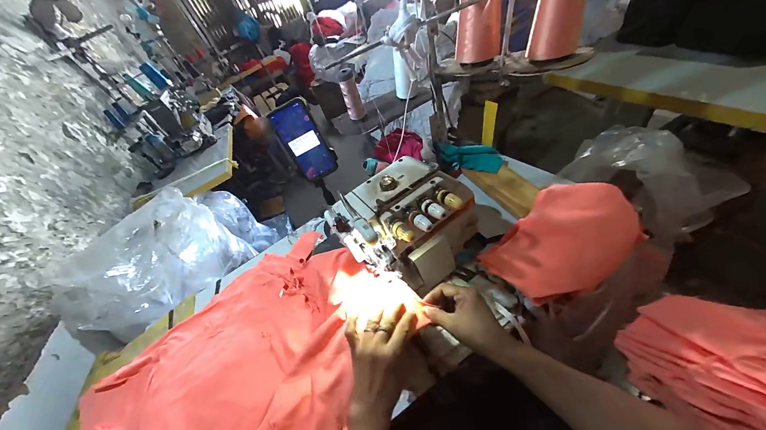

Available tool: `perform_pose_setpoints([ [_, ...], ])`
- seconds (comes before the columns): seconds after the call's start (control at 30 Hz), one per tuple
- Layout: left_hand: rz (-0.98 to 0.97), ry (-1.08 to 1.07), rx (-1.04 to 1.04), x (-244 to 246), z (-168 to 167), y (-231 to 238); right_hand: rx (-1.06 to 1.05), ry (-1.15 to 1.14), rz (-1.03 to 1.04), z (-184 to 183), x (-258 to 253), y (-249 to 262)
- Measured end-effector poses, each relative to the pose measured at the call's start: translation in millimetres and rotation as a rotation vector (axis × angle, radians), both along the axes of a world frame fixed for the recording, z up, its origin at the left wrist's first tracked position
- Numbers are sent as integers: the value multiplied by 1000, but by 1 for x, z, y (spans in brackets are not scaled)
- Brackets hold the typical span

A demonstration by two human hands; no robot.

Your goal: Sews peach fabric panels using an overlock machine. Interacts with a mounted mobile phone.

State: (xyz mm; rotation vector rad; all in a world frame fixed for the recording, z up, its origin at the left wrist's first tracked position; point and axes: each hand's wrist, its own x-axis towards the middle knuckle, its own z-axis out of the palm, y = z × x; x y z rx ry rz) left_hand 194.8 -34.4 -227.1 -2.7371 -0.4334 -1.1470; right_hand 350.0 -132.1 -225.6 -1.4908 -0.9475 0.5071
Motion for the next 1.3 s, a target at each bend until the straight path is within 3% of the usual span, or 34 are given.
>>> perform_pose_setpoints([
  [0.07,7,79,-116,-2,19,13,19,88,-24,5,-3,18],
  [0.2,154,329,-559,0,56,35,35,480,-77,21,-14,44],
  [0.3,146,244,-625,8,57,55,10,604,-110,25,-15,51],
  [0.4,173,176,-611,15,59,62,-12,496,-97,29,-16,44],
  [0.53,377,219,-674,16,62,48,-9,248,-7,27,-18,22],
  [0.67,696,529,-896,18,85,-16,-62,116,329,31,-18,10],
  [0.77,650,666,-986,15,91,-65,-209,62,575,41,-15,7],
  [0.83,392,573,-1003,5,80,-91,-309,-27,518,42,-10,4],
  [0.93,-2,57,-746,-3,20,-113,-445,-177,188,41,10,8],
  [1.0,62,-133,-520,4,-16,-113,-509,-220,135,47,24,6],
  [1.07,240,-69,-504,9,-24,-101,-384,-234,246,63,20,-7],
  [1.17,195,27,-685,13,15,-81,46,-145,519,101,-1,-30],
  [1.23,70,-108,-741,17,69,-85,341,-41,393,114,-8,-32],
  [1.3,-160,-467,-853,26,117,-80,519,27,235,111,-10,-35],
])
